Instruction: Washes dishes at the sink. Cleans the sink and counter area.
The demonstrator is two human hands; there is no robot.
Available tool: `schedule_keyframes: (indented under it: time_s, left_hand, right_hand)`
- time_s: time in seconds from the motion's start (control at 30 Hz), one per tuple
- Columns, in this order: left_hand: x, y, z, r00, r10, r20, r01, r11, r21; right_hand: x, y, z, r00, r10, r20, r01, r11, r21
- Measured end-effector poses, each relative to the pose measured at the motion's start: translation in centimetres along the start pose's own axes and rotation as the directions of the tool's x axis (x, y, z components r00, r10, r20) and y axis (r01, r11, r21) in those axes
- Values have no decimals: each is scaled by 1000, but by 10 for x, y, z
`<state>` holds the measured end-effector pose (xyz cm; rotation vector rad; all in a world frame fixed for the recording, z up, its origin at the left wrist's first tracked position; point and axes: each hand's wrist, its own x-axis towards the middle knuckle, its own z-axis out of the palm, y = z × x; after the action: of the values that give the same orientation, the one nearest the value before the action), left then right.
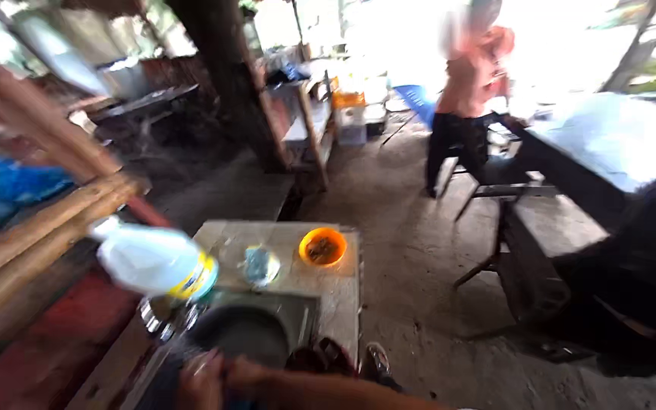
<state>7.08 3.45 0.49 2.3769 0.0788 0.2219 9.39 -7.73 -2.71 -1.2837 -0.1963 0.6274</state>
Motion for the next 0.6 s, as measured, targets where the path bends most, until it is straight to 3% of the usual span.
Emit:
schedule_keyframes:
  time_s: [0.07, 0.1, 0.17, 0.23, 0.27, 0.33, 0.4, 0.5, 0.6]
  left_hand:
    - [4, -5, 26, 992, 72, -105, -66, 996, 57]
    - [8, -16, 26, 992, 32, -125, -27, 999, 42]
    - [16, -44, 16, 973, -175, -153, 177, 984, 0]
    - [26, -42, 1, 891, -443, -100, 445, 896, -5]
    - [32, -37, 3, 882, -464, -82, 469, 881, 68]
    - [33, -34, 21, 962, -263, -69, 272, 931, 243]
    - [35, -48, 29, 995, -96, -39, 104, 949, 297]
    - [47, -69, 4, 962, -270, 40, 268, 962, 46]
    - [34, -63, -5, 907, -420, 28, 417, 889, -190]
  right_hand:
    - [3, -10, -1, 998, 22, -66, -23, 1000, -13]
    - [6, -15, -3, 999, 3, -48, -5, 999, -39]
    - [15, -17, -8, 998, -4, 66, 10, 996, -90]
    - [25, 1, -9, 986, -5, 165, 25, 993, -116]
    - [29, 6, -9, 985, -19, 169, 38, 993, -110]
    - [33, 5, -10, 994, -33, 109, 40, 997, -64]
    - [34, 1, -12, 998, -14, 56, 12, 999, 36]
    - [43, 13, -19, 1000, 10, 29, -17, 966, 258]
    - [52, 28, -29, 996, 68, -51, -38, 894, 446]
